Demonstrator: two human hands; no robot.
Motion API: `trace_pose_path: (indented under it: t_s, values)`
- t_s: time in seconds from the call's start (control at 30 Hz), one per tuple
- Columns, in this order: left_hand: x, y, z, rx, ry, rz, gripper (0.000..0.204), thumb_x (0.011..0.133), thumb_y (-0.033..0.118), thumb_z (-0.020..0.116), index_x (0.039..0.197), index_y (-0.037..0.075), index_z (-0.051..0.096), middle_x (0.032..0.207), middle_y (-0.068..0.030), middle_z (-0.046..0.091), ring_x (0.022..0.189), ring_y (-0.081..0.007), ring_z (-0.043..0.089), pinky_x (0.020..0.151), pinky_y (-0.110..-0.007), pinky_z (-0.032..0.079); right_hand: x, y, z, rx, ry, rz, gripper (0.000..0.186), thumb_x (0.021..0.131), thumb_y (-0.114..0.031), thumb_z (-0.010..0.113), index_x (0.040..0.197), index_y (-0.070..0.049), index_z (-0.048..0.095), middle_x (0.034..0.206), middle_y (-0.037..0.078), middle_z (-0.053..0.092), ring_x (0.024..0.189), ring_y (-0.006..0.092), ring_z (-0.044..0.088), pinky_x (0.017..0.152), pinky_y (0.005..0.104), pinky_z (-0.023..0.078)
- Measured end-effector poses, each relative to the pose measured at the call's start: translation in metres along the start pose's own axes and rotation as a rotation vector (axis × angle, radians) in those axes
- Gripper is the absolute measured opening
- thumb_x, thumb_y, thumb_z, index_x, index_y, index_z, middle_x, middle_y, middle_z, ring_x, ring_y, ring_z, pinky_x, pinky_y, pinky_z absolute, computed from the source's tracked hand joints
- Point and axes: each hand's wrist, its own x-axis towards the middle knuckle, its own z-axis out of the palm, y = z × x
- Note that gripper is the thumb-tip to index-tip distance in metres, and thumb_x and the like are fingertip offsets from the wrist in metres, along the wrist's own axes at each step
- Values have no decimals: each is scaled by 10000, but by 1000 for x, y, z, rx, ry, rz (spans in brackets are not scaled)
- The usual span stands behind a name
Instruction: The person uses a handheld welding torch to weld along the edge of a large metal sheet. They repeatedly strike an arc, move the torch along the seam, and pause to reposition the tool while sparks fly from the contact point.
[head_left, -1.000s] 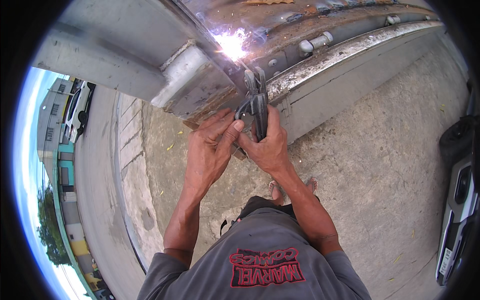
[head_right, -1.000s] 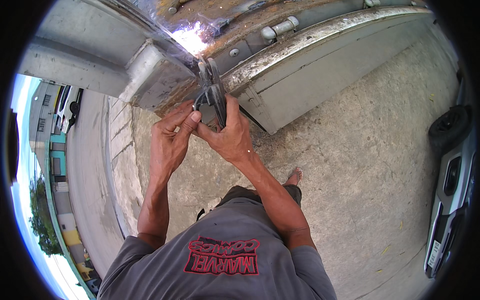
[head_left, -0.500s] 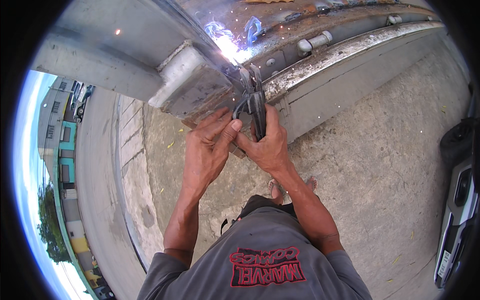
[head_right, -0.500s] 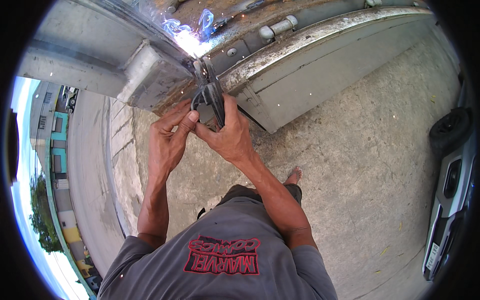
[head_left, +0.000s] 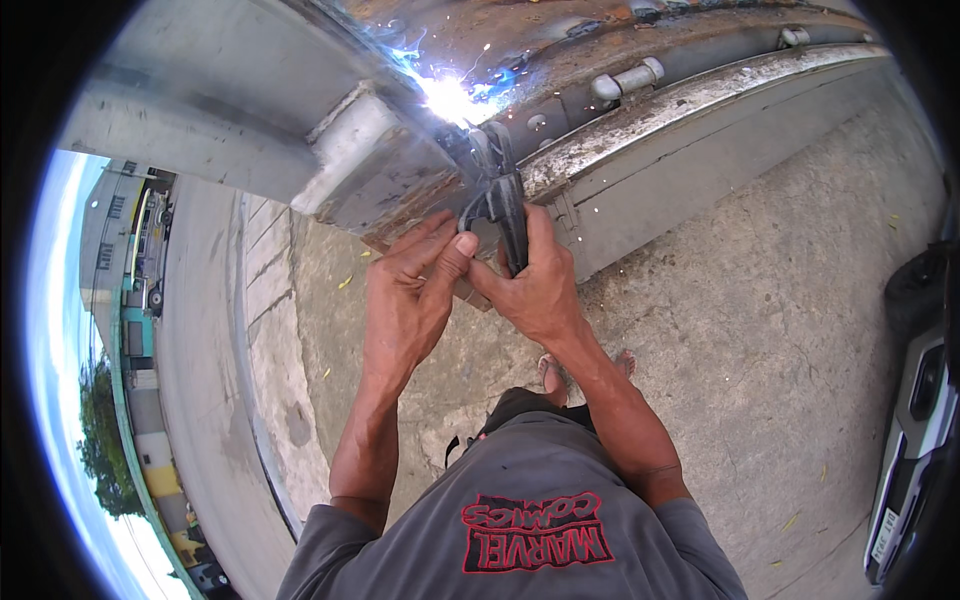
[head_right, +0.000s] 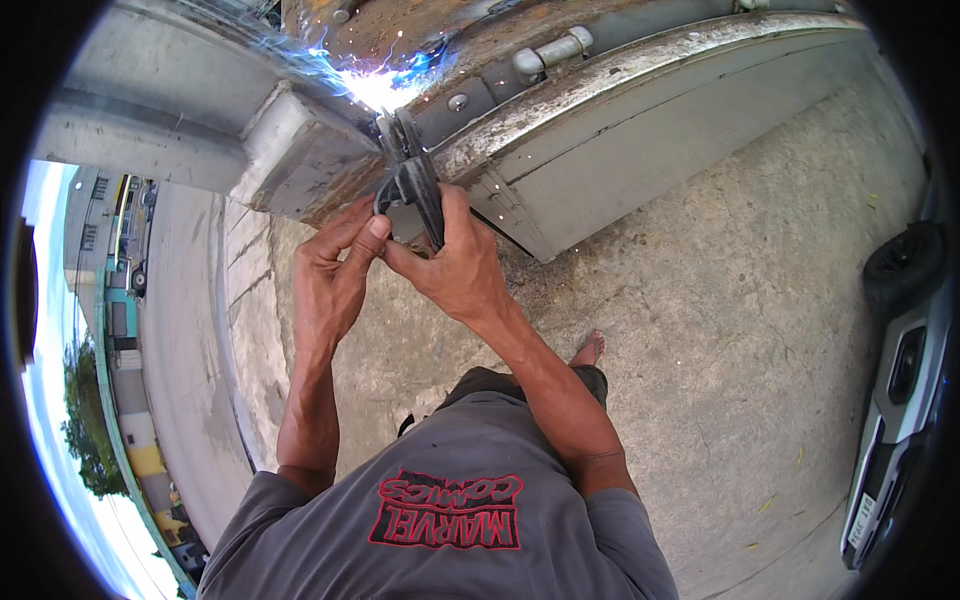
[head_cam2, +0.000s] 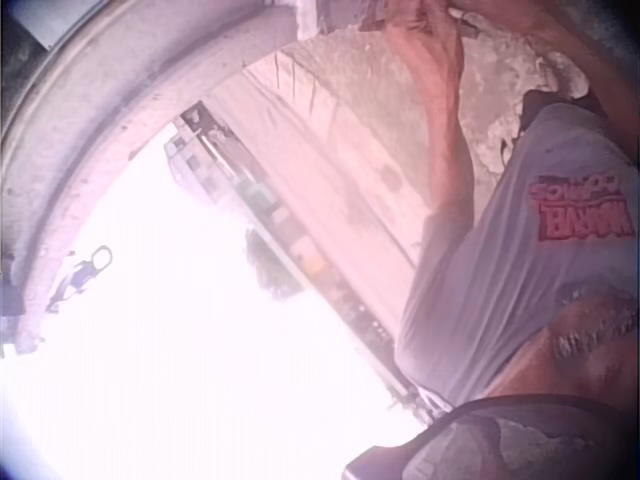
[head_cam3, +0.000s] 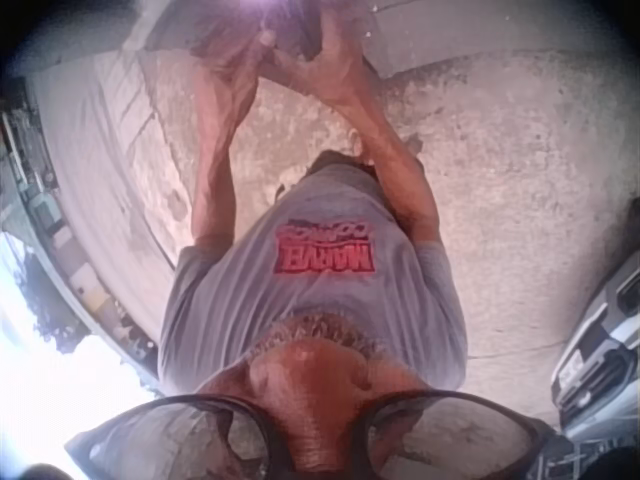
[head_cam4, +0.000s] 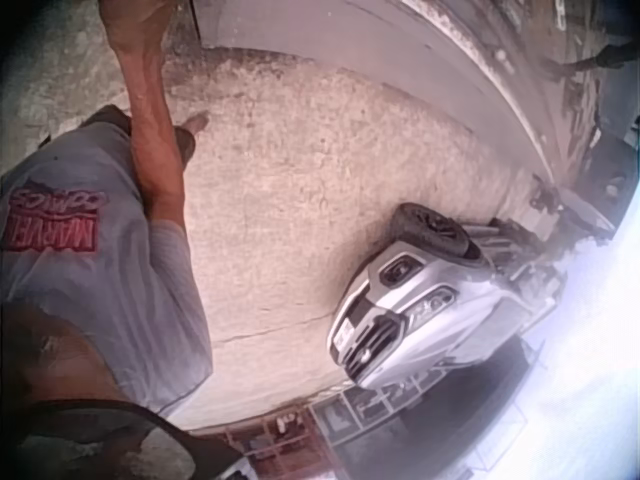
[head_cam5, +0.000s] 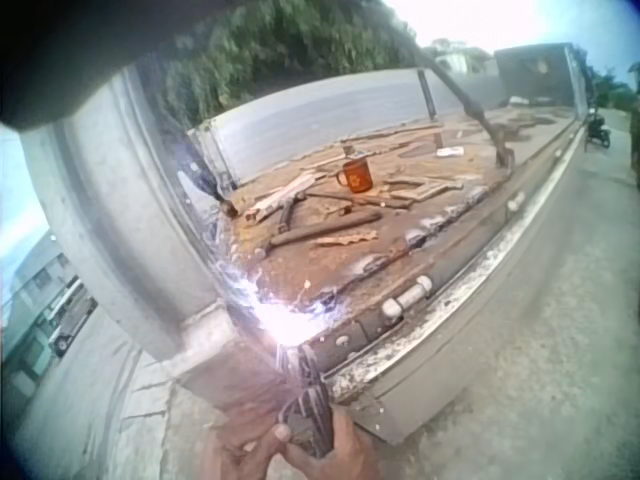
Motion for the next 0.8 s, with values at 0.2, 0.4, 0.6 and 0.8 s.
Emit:
trace_pose_path:
  t_s: [0.2,0.4,0.6,0.8]
  values:
    - [1,4,2,-26,19,-46,399,1023,305,749,1268,-9,754,1325,-277,712,1285,-337,665,1070,-416,511,2,-2,-2,2,-6,-18,622,836,-288,915,1257,-18,546,838,88,662,677,169,633,625,366,548]
    - [-1,7,1,-5,23,-60,409,1021,320,752,1269,-5,756,1340,-276,704,1282,-336,667,1060,-414,520,1,-2,-3,1,-16,-16,606,844,-271,904,1250,-9,538,922,154,713,745,208,701,663,376,570]
    - [2,10,4,-9,20,-96,425,1019,332,754,1269,-12,754,1358,-282,693,1298,-341,656,1070,-422,516,3,-6,-8,13,-42,25,614,846,-274,905,1253,-4,532,966,174,736,796,227,735,693,381,586]
    - [2,9,2,-4,40,-71,430,1020,343,751,1272,-6,755,1367,-279,690,1312,-337,646,1084,-422,507,5,-6,-7,-1,-62,28,586,862,-284,897,1223,-5,531,944,169,737,782,201,725,682,373,581]
